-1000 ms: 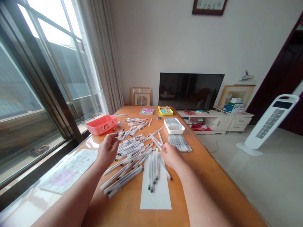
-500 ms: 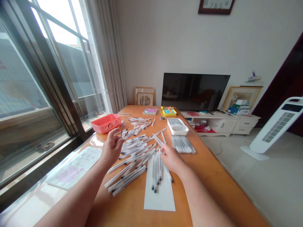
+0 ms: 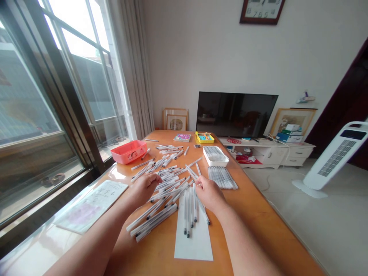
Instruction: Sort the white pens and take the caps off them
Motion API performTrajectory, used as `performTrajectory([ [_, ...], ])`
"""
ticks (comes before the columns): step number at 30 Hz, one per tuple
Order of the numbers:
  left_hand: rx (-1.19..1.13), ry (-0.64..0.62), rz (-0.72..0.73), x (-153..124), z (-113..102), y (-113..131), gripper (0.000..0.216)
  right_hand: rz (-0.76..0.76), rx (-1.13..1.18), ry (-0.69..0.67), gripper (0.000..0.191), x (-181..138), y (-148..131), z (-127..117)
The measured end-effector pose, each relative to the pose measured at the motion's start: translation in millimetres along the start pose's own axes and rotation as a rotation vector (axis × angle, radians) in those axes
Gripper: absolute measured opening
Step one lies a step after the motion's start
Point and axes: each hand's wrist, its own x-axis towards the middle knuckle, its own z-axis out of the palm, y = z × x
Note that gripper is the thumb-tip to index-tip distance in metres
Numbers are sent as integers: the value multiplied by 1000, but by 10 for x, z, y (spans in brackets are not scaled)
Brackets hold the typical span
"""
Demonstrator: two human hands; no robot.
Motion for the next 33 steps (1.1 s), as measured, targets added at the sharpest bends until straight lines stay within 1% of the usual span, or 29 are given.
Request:
performTrajectory([
  [2, 46, -135, 0, -28, 31, 45, 20, 34, -52, -53, 12, -18, -14, -13],
  [3, 72, -177, 0, -41, 53, 60, 17, 54, -78, -75, 10, -27, -17, -17],
  [5, 125, -224, 8, -64, 103, 68, 10, 84, -120, -117, 8, -43, -12, -17],
  [8, 192, -240, -6, -79, 178, 47, 8, 76, -136, -171, 16, -56, 8, 6],
  [11, 257, -236, -65, -74, 234, 23, 8, 35, -86, -200, 22, -61, 9, 46],
  [15, 278, -232, -109, -61, 267, 21, 9, -11, 1, -187, 27, -64, -37, 83],
  [17, 253, -229, -111, -57, 263, 25, 9, -18, 32, -178, 25, -60, -61, 87],
  [20, 223, -222, -101, -47, 231, 29, 14, 7, 32, -139, 22, -45, -75, 74],
  [22, 211, -204, -81, -35, 198, 26, 17, 41, 16, -94, 20, -30, -69, 55],
  [25, 194, -138, -66, -9, 142, 8, 20, 62, -8, -25, 18, -9, -46, 16],
  [30, 162, 20, -86, 20, 60, -68, 23, 42, -69, 57, 19, 11, -28, -34],
  [33, 151, 130, -106, 25, 47, -138, 25, 46, -112, 99, 21, 15, -58, -61],
])
